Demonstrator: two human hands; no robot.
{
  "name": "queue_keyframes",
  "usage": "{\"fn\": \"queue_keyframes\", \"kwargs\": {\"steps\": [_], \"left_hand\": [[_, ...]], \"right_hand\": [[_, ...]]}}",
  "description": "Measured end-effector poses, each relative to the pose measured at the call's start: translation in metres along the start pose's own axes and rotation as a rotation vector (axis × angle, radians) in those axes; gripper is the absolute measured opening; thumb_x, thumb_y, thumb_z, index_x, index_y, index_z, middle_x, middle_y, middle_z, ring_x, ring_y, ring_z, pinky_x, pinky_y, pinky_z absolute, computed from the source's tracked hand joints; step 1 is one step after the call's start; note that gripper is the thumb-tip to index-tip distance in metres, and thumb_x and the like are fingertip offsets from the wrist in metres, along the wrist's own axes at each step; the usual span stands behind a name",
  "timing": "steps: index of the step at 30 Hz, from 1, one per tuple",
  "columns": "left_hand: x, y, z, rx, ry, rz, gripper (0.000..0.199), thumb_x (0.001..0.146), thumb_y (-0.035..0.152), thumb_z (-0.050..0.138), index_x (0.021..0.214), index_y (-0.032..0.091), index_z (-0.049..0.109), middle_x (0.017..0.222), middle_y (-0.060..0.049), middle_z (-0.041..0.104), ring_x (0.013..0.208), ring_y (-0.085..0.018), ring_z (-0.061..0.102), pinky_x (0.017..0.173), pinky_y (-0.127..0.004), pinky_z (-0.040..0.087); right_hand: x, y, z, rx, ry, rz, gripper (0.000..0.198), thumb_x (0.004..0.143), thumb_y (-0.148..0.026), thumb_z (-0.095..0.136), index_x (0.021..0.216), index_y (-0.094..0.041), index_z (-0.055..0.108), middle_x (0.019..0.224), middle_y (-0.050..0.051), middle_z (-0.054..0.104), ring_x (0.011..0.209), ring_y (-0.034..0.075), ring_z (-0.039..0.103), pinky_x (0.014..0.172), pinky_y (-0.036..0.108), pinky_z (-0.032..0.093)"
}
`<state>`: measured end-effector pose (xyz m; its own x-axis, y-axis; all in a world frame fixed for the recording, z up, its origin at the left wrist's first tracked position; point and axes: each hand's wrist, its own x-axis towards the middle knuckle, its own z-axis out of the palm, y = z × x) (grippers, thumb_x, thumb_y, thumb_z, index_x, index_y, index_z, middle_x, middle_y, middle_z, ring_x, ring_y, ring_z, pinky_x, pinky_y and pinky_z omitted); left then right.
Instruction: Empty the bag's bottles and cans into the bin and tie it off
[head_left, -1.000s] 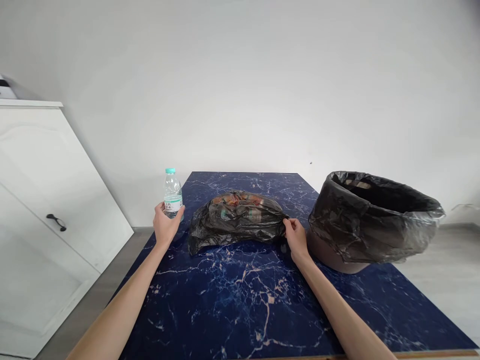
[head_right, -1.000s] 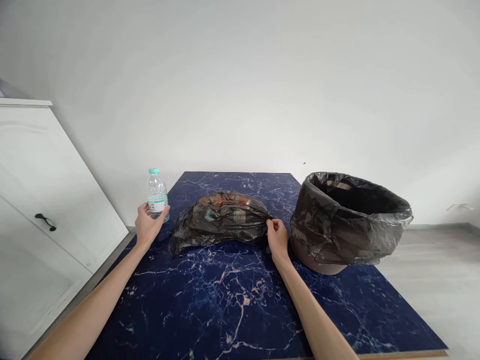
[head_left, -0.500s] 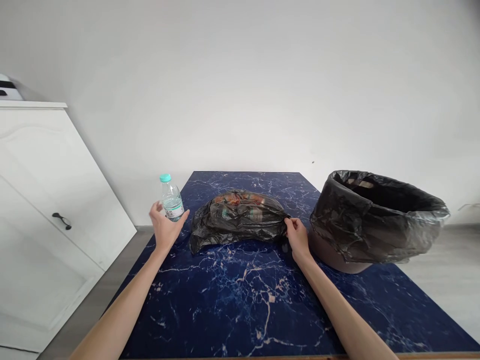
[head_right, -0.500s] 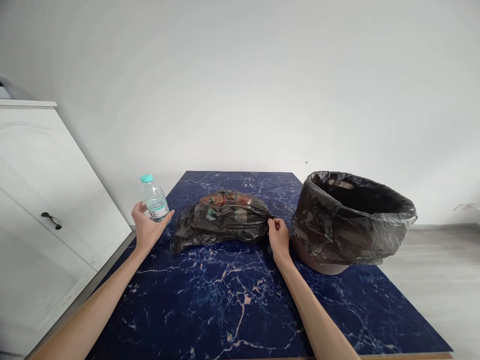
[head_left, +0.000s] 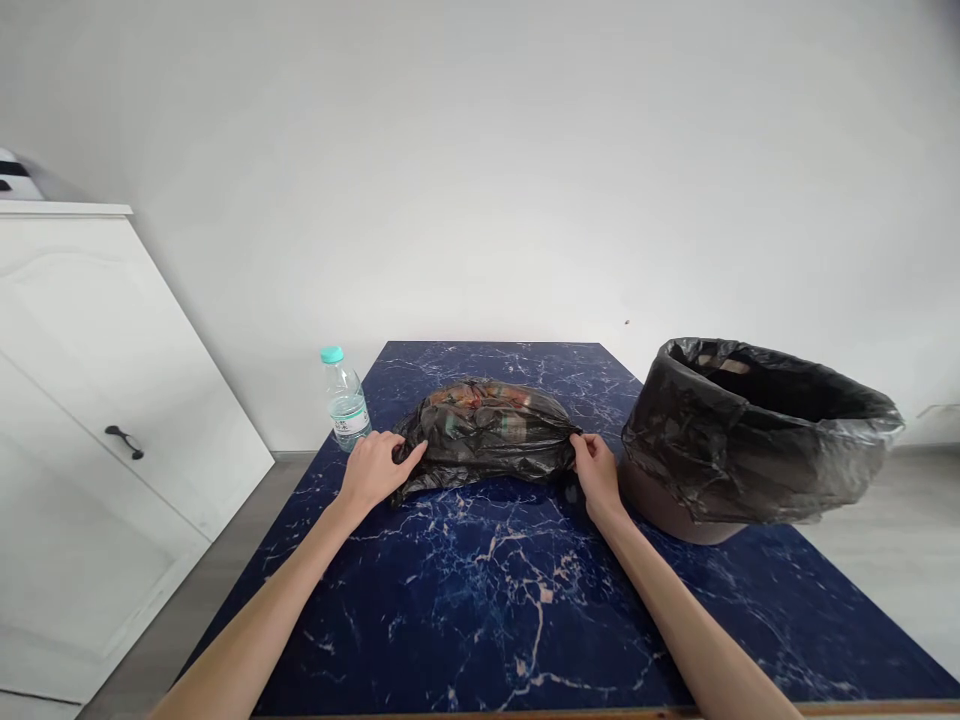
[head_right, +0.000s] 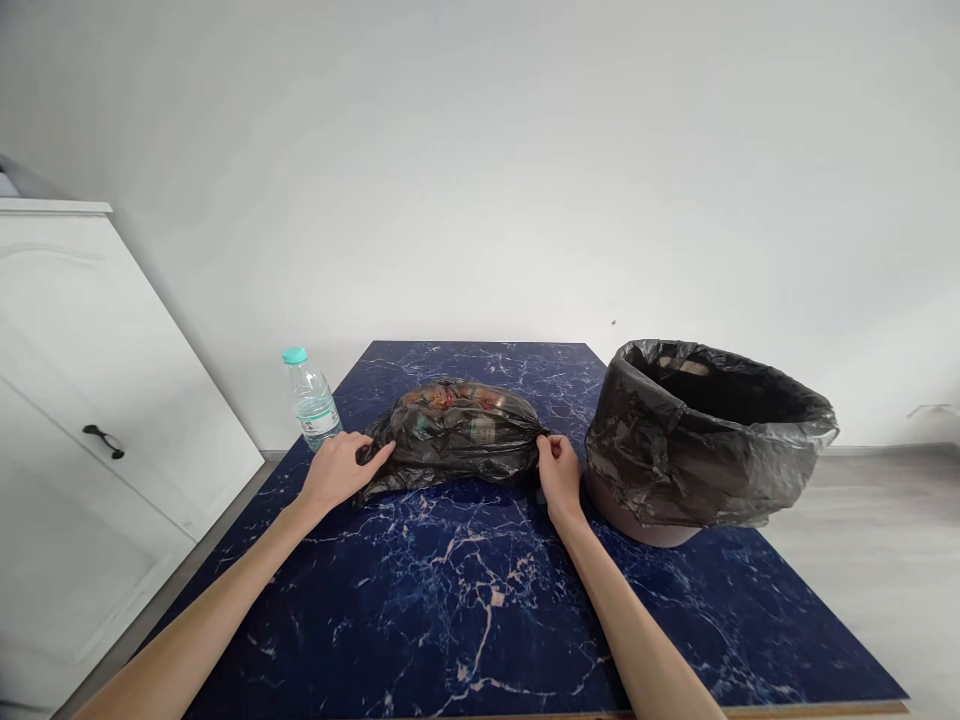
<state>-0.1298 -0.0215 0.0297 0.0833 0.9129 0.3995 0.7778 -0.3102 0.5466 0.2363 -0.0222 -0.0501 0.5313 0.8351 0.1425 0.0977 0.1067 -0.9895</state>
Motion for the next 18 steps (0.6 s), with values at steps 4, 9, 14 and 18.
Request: {"fn": "queue_keyframes", "kwargs": {"steps": [4,9,14,18], "left_hand": [[-0.004,0.015,-0.004,-0.204,-0.156,-0.042,0.058,0.09,0.079,0.057,0.08,0.024,0.073,0.084,-0.01,0.074,0.088,-0.035,0.073,0.083,-0.044,0.058],[-0.012,0.043,-0.003,-0.661,-0.428,-0.183,0.095,0.095,0.089,0.02,0.113,0.018,0.08,0.107,-0.017,0.082,0.101,-0.036,0.079,0.086,-0.045,0.063],[-0.009,0.038,0.005,-0.806,-0.509,-0.186,0.082,0.099,0.071,0.027,0.125,0.013,0.078,0.117,-0.019,0.082,0.104,-0.04,0.08,0.091,-0.053,0.064],[-0.006,0.024,0.014,-0.545,-0.39,-0.048,0.059,0.1,0.055,0.038,0.118,0.018,0.081,0.105,-0.015,0.082,0.098,-0.037,0.079,0.086,-0.052,0.064]], "right_hand": [[0.0,0.001,0.0,0.0,0.002,-0.003,0.036,0.085,-0.061,0.064,0.083,-0.026,0.059,0.071,-0.001,0.06,0.067,0.02,0.053,0.063,0.033,0.04],[0.001,0.002,0.0,0.002,0.001,-0.013,0.036,0.085,-0.061,0.063,0.084,-0.026,0.059,0.073,-0.001,0.061,0.068,0.021,0.053,0.064,0.033,0.04],[-0.001,0.001,0.001,0.0,0.01,-0.016,0.033,0.086,-0.059,0.061,0.084,-0.026,0.058,0.072,-0.002,0.059,0.068,0.021,0.053,0.064,0.033,0.04],[-0.005,-0.002,0.001,-0.01,-0.008,-0.041,0.033,0.087,-0.058,0.061,0.081,-0.026,0.058,0.072,-0.002,0.059,0.071,0.021,0.054,0.068,0.033,0.04]]}}
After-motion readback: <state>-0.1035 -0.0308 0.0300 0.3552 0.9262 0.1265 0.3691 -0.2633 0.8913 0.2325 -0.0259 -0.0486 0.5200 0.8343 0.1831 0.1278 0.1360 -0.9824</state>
